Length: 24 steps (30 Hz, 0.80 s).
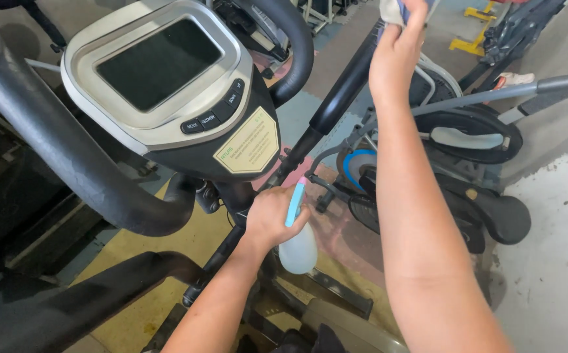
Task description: Clean exercise machines in a gym area using a spray bottle and cloth.
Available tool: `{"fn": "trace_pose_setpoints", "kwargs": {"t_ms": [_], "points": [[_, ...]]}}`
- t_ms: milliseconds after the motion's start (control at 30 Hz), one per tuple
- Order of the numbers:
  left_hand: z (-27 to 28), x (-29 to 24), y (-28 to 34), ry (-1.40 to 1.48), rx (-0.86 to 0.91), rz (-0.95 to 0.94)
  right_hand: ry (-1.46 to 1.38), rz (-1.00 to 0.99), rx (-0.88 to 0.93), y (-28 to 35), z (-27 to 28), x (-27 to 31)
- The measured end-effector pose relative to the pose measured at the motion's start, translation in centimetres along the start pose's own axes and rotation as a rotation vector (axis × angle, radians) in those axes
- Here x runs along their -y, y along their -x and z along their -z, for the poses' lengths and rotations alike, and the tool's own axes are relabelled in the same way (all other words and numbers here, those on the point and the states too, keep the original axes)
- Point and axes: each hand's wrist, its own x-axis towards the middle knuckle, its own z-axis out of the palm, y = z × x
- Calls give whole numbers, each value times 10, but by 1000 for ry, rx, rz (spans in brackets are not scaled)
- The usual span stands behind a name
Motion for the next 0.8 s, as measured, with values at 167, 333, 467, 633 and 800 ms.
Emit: {"fn": "trace_pose_setpoints", "kwargs": {"t_ms": [167,333,467,633,800], "points": [[1,-3,-1,-3,32,18,-701,-230,55,59,0,15],[-2,-2,1,-60,44,16,-1057,-362,-14,130,-10,37],[-2,-1,5,-57,22,-22,-792,-345,73,169,2,60],[-3,5,10,-54,26,-121,-161,-237,292,180,43,116],[-3,9,11,-49,50,-112,350,-202,835,134,83,177]]}}
